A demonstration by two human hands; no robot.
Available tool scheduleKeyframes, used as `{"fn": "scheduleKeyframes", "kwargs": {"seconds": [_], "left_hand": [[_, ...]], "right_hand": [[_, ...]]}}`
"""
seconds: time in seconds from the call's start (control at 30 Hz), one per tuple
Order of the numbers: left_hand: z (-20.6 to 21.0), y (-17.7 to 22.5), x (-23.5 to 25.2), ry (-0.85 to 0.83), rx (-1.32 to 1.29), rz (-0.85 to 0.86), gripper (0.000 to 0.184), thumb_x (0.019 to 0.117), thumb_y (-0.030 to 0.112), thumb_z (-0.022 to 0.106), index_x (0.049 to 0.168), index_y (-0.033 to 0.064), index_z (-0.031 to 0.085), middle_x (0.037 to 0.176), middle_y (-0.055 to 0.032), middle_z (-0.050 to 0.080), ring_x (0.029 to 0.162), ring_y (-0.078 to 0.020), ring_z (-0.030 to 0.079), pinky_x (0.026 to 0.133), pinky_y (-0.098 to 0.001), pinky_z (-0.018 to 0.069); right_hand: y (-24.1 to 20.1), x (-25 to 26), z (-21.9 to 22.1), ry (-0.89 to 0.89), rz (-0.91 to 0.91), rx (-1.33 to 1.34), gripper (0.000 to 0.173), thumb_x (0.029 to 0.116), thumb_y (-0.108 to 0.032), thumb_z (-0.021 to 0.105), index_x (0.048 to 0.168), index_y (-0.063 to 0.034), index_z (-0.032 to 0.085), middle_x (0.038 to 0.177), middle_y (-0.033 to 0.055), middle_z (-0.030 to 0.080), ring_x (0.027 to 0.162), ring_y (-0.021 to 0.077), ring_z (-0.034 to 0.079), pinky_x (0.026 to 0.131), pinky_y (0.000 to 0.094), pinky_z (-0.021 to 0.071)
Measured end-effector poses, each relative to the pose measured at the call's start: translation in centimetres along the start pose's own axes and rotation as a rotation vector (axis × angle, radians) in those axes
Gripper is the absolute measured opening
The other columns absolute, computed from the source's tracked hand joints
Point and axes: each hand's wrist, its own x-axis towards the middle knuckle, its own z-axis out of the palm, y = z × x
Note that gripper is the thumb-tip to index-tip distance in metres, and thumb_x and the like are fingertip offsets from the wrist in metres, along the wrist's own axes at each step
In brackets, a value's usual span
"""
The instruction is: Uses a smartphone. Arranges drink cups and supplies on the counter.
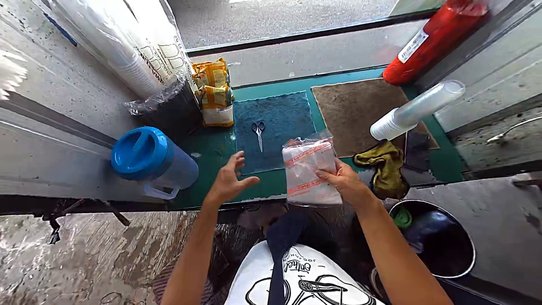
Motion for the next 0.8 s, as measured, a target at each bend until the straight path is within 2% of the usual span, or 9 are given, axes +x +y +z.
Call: {"fn": "scheduleKeyframes", "kwargs": {"seconds": [0.07,0.2,0.3,0.43,0.5,0.57,0.63,0.7,0.8], "left_hand": [[5.2,-0.6,-0.7,-0.097,-0.311,-0.044,0.110,0.0824,0.045,0.081,0.162,0.0024,0.018,0.150,-0.0183,0.052,0.133,-0.0265,0.057,0.105,-0.0446,0.0535],[9.6,2.4,-1.7,0.196,-0.837,-0.091,0.054,0.1000,0.011,0.065,0.143,-0.0098,0.039,0.114,-0.0184,0.070,0.100,-0.0223,0.073,0.091,-0.0397,0.0626],[7.7,1.0,-2.1,0.272,-0.630,-0.063,0.043,0.1023,0.009,0.059,0.138,-0.0105,0.047,0.112,-0.0156,0.072,0.099,-0.0179,0.073,0.091,-0.0354,0.0622],[5.8,-0.2,-4.0,0.240,-0.243,-0.129,0.045,0.1044,0.028,0.058,0.139,-0.0004,0.054,0.114,-0.0103,0.074,0.099,-0.0160,0.074,0.090,-0.0373,0.0623],[4.8,0.0,-5.9,0.529,-0.043,-0.082,0.055,0.1002,0.031,0.064,0.143,-0.0005,0.052,0.129,-0.0151,0.067,0.115,-0.0217,0.068,0.096,-0.0416,0.0589],[1.9,-1.0,-7.7,0.898,0.103,-0.018,0.072,0.0962,0.032,0.069,0.149,-0.0083,0.040,0.151,-0.0298,0.044,0.139,-0.0367,0.048,0.110,-0.0503,0.0467],[-2.0,-2.6,-8.6,1.206,0.224,-0.024,0.090,0.0913,0.031,0.075,0.153,-0.0136,0.026,0.156,-0.0384,0.028,0.145,-0.0437,0.035,0.113,-0.0494,0.0408],[-5.2,-4.1,-8.5,1.302,0.294,-0.169,0.099,0.0889,0.033,0.078,0.154,-0.0147,0.022,0.156,-0.0393,0.029,0.147,-0.0424,0.033,0.121,-0.0413,0.0322],[-8.2,-5.2,-8.0,1.197,0.296,-0.412,0.075,0.1019,0.034,0.062,0.151,-0.0138,0.031,0.148,-0.0352,0.046,0.142,-0.0373,0.046,0.120,-0.0401,0.0332]], "right_hand": [[-1.4,0.5,1.5,-0.099,-0.028,0.107,0.035,0.0985,-0.004,0.064,0.133,-0.0044,0.054,0.103,0.0037,0.075,0.092,0.0114,0.073,0.087,0.0305,0.0625],[-1.6,3.2,5.6,-0.127,-0.007,0.121,0.036,0.1034,-0.016,0.062,0.137,-0.0052,0.052,0.104,0.0073,0.073,0.091,0.0144,0.073,0.085,0.0333,0.0622],[0.6,5.0,7.3,-0.229,0.037,0.119,0.047,0.0990,-0.015,0.068,0.139,-0.0006,0.048,0.110,0.0130,0.072,0.096,0.0200,0.073,0.088,0.0380,0.0626],[3.5,4.4,8.1,-0.229,0.043,0.225,0.044,0.0981,-0.006,0.064,0.138,0.0027,0.048,0.112,0.0136,0.072,0.098,0.0202,0.073,0.089,0.0376,0.0621],[3.9,3.6,6.1,-0.154,0.021,0.220,0.042,0.0990,-0.004,0.062,0.138,0.0025,0.048,0.112,0.0119,0.072,0.098,0.0177,0.072,0.089,0.0353,0.0618],[3.7,3.0,2.1,-0.053,-0.032,0.143,0.039,0.0987,-0.003,0.061,0.136,0.0028,0.051,0.111,0.0103,0.073,0.098,0.0157,0.073,0.089,0.0341,0.0621],[3.5,2.2,-3.1,0.044,-0.039,0.046,0.038,0.0986,-0.003,0.061,0.135,0.0020,0.053,0.111,0.0090,0.073,0.098,0.0139,0.073,0.088,0.0329,0.0620],[3.0,1.9,-8.9,0.114,-0.003,-0.030,0.039,0.0991,-0.004,0.062,0.137,0.0005,0.053,0.111,0.0074,0.073,0.096,0.0117,0.073,0.087,0.0313,0.0619],[3.9,2.9,-16.5,0.203,0.045,-0.089,0.038,0.0991,-0.007,0.063,0.135,-0.0014,0.054,0.107,0.0056,0.072,0.090,0.0088,0.071,0.082,0.0292,0.0613]]}}
